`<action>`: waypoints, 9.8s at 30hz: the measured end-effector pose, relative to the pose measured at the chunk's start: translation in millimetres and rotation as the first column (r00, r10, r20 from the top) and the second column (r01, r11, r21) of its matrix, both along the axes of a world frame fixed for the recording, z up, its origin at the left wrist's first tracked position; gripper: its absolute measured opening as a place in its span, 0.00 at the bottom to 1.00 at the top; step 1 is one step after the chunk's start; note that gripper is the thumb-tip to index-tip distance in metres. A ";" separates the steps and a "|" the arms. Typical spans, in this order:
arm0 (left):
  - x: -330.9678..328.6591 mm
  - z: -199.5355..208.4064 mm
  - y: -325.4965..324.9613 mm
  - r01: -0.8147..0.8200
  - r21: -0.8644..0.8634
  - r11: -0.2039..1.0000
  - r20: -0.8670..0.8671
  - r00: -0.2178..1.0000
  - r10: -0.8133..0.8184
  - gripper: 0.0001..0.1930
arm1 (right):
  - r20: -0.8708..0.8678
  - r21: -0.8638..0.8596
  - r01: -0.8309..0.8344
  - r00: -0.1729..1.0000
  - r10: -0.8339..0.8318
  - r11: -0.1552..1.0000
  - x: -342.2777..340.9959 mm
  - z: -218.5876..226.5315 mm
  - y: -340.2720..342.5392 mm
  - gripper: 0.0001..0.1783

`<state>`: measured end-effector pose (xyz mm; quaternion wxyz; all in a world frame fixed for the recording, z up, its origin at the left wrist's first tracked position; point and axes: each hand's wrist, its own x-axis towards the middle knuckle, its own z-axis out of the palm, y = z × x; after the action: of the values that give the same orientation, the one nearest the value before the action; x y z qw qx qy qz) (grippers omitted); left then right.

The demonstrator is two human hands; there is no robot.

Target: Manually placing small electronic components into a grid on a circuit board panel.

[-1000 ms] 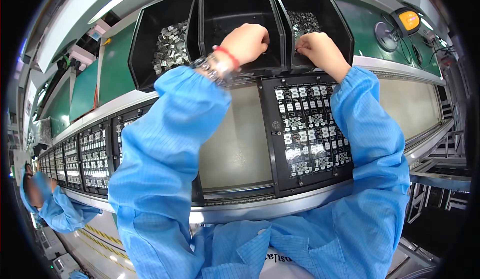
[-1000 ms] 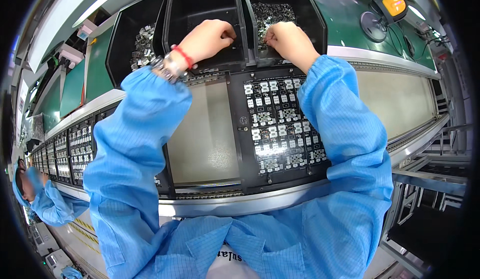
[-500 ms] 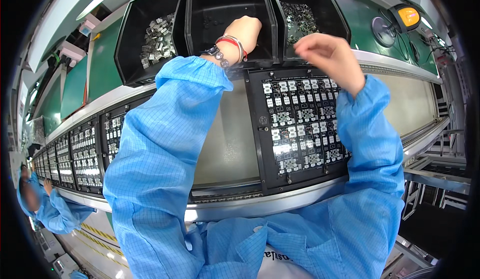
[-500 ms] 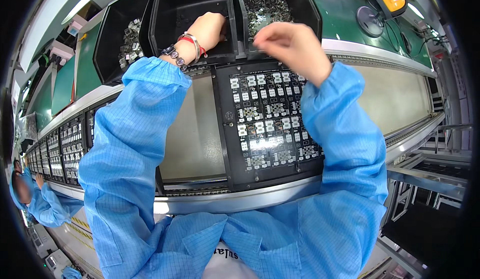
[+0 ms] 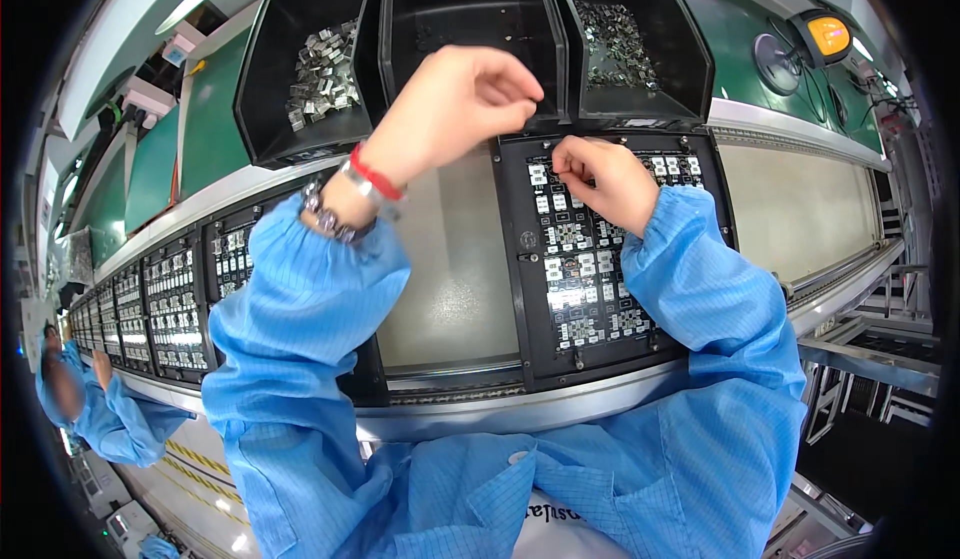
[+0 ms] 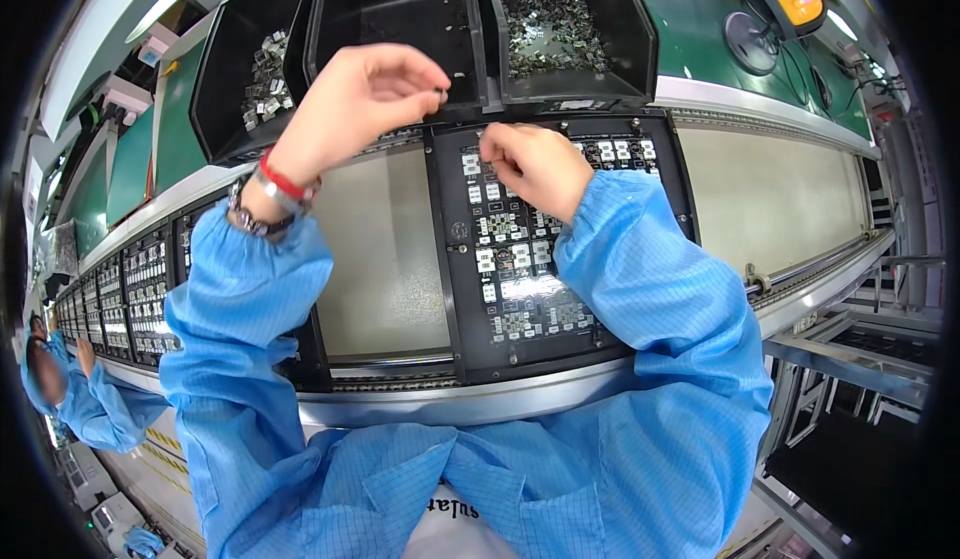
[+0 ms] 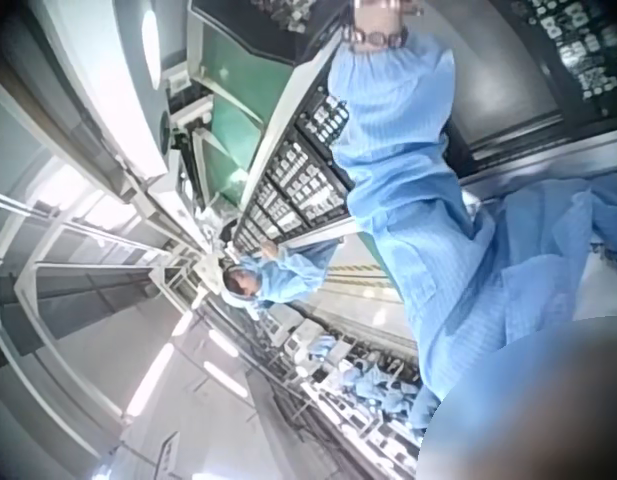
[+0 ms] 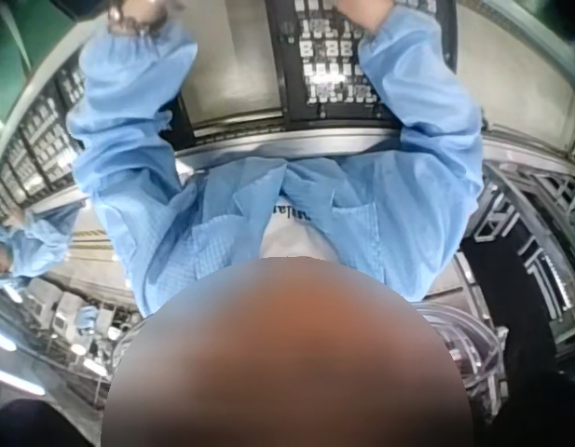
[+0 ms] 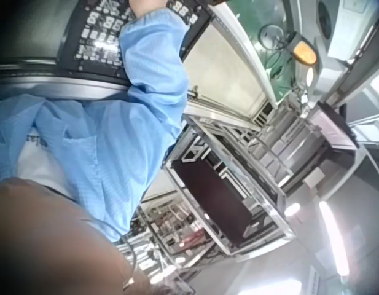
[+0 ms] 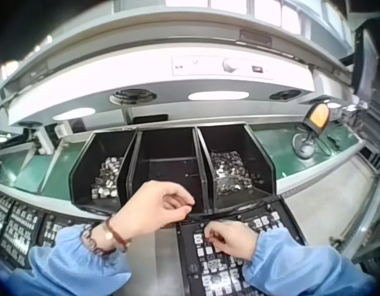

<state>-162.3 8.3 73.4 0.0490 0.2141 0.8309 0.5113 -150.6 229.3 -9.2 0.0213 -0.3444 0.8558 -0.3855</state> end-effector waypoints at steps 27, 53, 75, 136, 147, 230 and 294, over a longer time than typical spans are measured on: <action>15.8 -73.2 33.7 0.027 -0.155 0.988 -0.155 0.987 -0.051 0.07 | -0.224 0.217 0.287 0.945 -0.239 0.933 -119.0 13.7 65.3 0.14; 21.4 -75.7 47.7 0.011 -0.628 0.778 -0.470 0.792 -0.390 0.12 | -0.173 0.428 0.238 0.968 -0.179 0.872 -123.4 5.5 64.1 0.12; -136.8 -23.1 45.0 -0.415 -0.880 0.229 -0.426 0.905 0.004 0.08 | -0.317 -0.064 0.354 0.879 -0.356 0.933 -103.6 51.4 76.9 0.06; 118.3 -65.1 58.8 -0.065 -0.330 0.942 -0.288 0.957 -0.035 0.06 | 0.035 -0.380 0.225 0.973 -0.229 0.897 -46.4 71.4 78.8 0.07; 119.7 -61.6 58.3 -0.006 -0.436 0.900 -0.348 0.923 -0.162 0.11 | -0.173 -0.071 0.216 0.959 -0.225 0.974 -107.7 27.1 92.6 0.13; 19.7 -42.2 73.0 0.004 -0.307 0.952 -0.193 0.979 -0.066 0.06 | -0.164 -0.177 0.332 0.918 -0.360 0.927 -129.2 35.5 145.4 0.10; -154.3 -38.7 110.6 -0.278 -0.874 0.399 -0.395 0.884 -0.250 0.15 | -0.138 -0.310 0.169 0.966 -0.221 0.935 5.3 96.3 131.7 0.10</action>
<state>-316.6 118.9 34.7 -0.0478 0.2607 0.9593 -0.0971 -145.3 361.0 87.0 -0.1423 -0.2886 0.8171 -0.4784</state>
